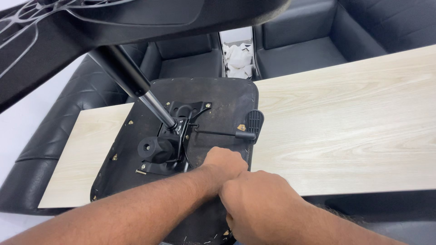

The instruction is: The person uses a screwdriver to tighten screws on the underside of an office chair seat, securing the metal mounting plate to the seat base. The person works methodically on each screw hole around the central gas lift column.

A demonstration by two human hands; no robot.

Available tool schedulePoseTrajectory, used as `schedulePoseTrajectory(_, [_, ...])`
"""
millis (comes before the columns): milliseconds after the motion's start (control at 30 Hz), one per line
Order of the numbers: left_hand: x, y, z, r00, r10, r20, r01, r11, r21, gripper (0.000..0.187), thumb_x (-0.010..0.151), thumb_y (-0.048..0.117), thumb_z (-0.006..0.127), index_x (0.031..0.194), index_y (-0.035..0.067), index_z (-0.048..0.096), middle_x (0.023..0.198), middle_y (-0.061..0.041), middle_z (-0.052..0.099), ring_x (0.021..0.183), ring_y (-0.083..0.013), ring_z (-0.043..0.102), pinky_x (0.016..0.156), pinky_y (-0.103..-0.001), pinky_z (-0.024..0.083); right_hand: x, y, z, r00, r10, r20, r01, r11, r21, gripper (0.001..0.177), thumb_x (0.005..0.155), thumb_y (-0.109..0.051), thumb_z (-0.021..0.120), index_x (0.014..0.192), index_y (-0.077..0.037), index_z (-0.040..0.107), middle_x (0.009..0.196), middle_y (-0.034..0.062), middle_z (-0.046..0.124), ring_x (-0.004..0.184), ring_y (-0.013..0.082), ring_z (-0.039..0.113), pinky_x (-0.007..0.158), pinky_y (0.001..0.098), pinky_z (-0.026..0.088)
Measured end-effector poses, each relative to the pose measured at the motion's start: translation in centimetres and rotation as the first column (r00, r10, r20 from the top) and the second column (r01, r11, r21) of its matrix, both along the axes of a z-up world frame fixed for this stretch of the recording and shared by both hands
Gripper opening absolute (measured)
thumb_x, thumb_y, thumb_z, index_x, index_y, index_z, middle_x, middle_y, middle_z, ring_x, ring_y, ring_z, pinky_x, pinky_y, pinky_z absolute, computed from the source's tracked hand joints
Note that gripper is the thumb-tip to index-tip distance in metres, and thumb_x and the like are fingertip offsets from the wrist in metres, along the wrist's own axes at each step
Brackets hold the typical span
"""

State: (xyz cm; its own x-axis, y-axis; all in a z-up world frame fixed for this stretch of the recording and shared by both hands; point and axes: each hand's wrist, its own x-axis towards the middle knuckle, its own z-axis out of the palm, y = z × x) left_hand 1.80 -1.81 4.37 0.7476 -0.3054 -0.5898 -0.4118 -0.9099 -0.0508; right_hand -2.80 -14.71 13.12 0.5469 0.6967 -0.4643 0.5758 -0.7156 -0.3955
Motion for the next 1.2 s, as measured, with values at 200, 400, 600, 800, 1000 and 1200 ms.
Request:
schedulePoseTrajectory(200, [0.2, 0.8, -0.5, 0.841, 0.536, -0.075, -0.541, 0.831, -0.128, 0.028, 0.094, 0.026, 0.061, 0.113, 0.009, 0.073, 0.12, -0.014, 0.072, 0.113, -0.0334, 0.068, 0.093, -0.047, 0.056, 0.2, -0.3, 0.4, 1.0, -0.009, 0.017, 0.008, 0.999, 0.036, 0.016, 0.084, -0.018, 0.067, 0.081, -0.002, 0.07, 0.079, 0.0189, 0.071, 0.078, 0.0356, 0.073, 0.073, 0.0481, 0.06])
schedulePoseTrajectory(400, [-1.4, 3.3, -1.2, 0.659, 0.748, -0.082, -0.694, 0.563, -0.448, 0.029, 0.095, 0.028, 0.063, 0.105, 0.003, 0.075, 0.104, -0.019, 0.076, 0.095, -0.0318, 0.072, 0.083, -0.043, 0.058, 0.7, -0.4, 0.9, 0.997, -0.066, -0.051, 0.065, 0.998, -0.018, 0.015, 0.089, -0.019, 0.064, 0.085, -0.006, 0.071, 0.08, 0.0168, 0.073, 0.08, 0.0326, 0.075, 0.076, 0.046, 0.061])
schedulePoseTrajectory(600, [-7.9, 3.8, -2.2, -0.172, 0.521, -0.836, -0.692, -0.668, -0.274, 0.022, 0.095, 0.023, 0.062, 0.113, 0.012, 0.066, 0.092, -0.002, 0.068, 0.076, -0.0158, 0.065, 0.071, -0.037, 0.057, 2.3, -2.2, 0.8, 0.956, -0.25, -0.155, 0.253, 0.967, 0.002, 0.017, 0.09, -0.02, 0.066, 0.095, -0.011, 0.079, 0.085, 0.0111, 0.08, 0.078, 0.0242, 0.077, 0.082, 0.037, 0.06])
schedulePoseTrajectory(800, [-10.1, 4.6, -3.2, -0.127, 0.246, -0.961, -0.408, -0.896, -0.175, 0.022, 0.096, 0.028, 0.063, 0.106, 0.008, 0.065, 0.089, -0.004, 0.068, 0.072, -0.0168, 0.062, 0.064, -0.032, 0.05, 3.0, -3.7, 0.2, 0.936, -0.297, -0.187, 0.295, 0.955, -0.038, 0.022, 0.09, -0.018, 0.065, 0.103, -0.014, 0.082, 0.088, 0.007, 0.083, 0.079, 0.0184, 0.08, 0.082, 0.0326, 0.062])
schedulePoseTrajectory(1000, [-9.6, 6.9, -4.5, -0.248, 0.272, -0.93, -0.251, -0.945, -0.21, 0.021, 0.1, 0.027, 0.057, 0.103, 0.008, 0.065, 0.09, -0.006, 0.068, 0.074, -0.0165, 0.062, 0.066, -0.031, 0.05, 1.8, -4.3, -1.3, 0.966, -0.223, -0.134, 0.221, 0.975, -0.031, 0.028, 0.088, -0.019, 0.066, 0.112, -0.017, 0.081, 0.095, 0.0073, 0.083, 0.084, 0.0193, 0.081, 0.087, 0.0319, 0.062])
schedulePoseTrajectory(1200, [-9.5, 11.3, -4.8, -0.297, 0.328, -0.897, -0.167, -0.943, -0.289, 0.013, 0.1, 0.02, 0.059, 0.104, 0.008, 0.062, 0.093, -0.005, 0.069, 0.078, -0.0169, 0.064, 0.066, -0.032, 0.05, 0.9, -4.8, -3.8, 0.984, -0.107, -0.145, 0.107, 0.994, -0.006, 0.032, 0.088, -0.018, 0.066, 0.117, -0.021, 0.08, 0.104, 0.0028, 0.083, 0.09, 0.0186, 0.081, 0.089, 0.0315, 0.061])
